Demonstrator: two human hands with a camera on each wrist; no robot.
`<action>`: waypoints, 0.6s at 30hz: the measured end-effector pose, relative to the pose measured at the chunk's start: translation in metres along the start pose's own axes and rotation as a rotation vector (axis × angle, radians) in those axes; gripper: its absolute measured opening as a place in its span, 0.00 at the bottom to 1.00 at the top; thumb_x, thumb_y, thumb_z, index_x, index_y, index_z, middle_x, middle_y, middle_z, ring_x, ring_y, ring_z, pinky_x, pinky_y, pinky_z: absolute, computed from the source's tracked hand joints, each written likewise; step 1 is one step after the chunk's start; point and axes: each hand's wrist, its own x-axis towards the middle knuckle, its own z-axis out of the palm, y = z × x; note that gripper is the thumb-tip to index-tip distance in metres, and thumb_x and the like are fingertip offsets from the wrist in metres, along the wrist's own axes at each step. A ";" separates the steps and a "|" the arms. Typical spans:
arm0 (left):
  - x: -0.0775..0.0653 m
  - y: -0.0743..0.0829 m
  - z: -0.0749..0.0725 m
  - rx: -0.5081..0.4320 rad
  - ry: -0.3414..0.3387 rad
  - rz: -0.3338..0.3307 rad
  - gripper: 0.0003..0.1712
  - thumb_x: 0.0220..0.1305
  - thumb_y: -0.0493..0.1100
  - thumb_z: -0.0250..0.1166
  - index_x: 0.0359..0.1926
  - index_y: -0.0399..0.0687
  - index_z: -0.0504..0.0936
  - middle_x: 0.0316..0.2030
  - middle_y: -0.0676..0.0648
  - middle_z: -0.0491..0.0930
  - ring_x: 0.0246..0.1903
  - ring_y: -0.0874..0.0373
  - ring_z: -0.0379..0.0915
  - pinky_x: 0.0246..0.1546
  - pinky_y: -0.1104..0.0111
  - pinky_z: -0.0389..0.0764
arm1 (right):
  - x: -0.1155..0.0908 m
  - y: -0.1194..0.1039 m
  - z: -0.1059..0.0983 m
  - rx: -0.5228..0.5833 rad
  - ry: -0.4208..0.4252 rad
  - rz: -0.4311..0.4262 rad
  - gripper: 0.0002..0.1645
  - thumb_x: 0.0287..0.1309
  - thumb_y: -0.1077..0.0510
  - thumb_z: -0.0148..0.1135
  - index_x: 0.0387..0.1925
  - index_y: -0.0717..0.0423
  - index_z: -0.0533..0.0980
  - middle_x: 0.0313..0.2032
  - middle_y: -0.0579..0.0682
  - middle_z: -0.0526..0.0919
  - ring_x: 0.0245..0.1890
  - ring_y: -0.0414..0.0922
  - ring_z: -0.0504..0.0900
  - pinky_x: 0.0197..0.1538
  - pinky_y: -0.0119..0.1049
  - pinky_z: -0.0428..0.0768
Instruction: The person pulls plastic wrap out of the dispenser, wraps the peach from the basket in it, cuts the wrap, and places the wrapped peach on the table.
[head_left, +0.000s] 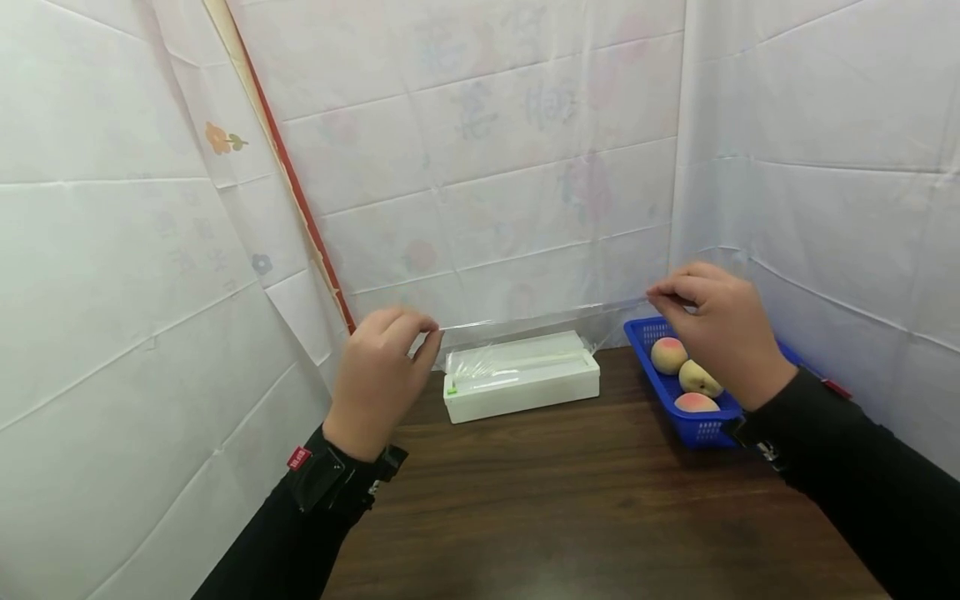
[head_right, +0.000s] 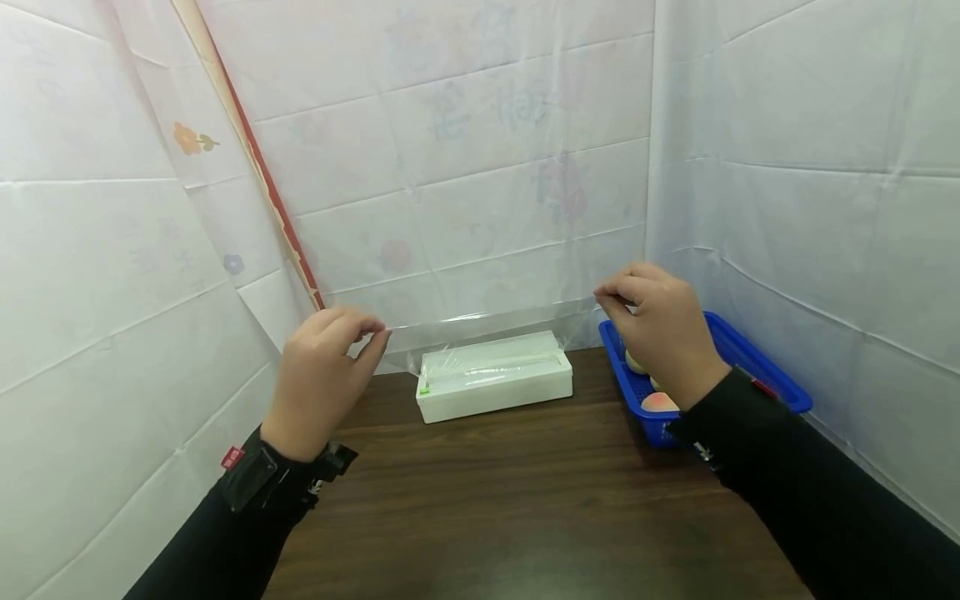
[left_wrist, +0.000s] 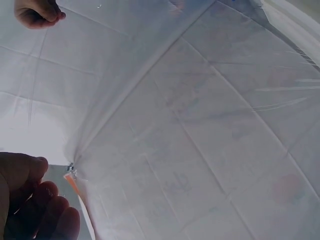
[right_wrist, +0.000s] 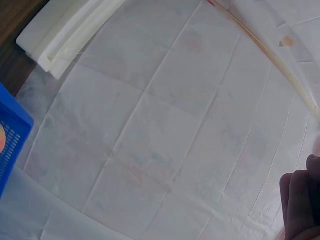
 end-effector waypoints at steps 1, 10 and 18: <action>-0.001 0.001 -0.001 -0.001 -0.002 -0.001 0.03 0.61 0.32 0.76 0.35 0.40 0.88 0.32 0.44 0.89 0.36 0.48 0.84 0.41 0.57 0.87 | -0.001 -0.001 0.000 0.003 0.001 0.001 0.06 0.61 0.69 0.75 0.38 0.59 0.90 0.36 0.49 0.88 0.37 0.33 0.79 0.43 0.11 0.69; -0.013 0.007 -0.002 -0.003 -0.006 -0.023 0.04 0.61 0.33 0.77 0.35 0.40 0.89 0.32 0.44 0.89 0.36 0.49 0.84 0.40 0.58 0.87 | -0.012 -0.004 -0.001 0.017 0.011 0.006 0.06 0.61 0.69 0.75 0.39 0.59 0.90 0.36 0.49 0.88 0.39 0.32 0.79 0.41 0.14 0.70; -0.021 0.010 -0.001 -0.029 0.001 -0.043 0.05 0.60 0.34 0.78 0.34 0.40 0.89 0.31 0.44 0.88 0.35 0.49 0.82 0.39 0.59 0.85 | -0.021 -0.007 -0.005 0.026 0.010 0.004 0.08 0.59 0.71 0.76 0.39 0.58 0.90 0.36 0.48 0.88 0.40 0.33 0.80 0.43 0.13 0.71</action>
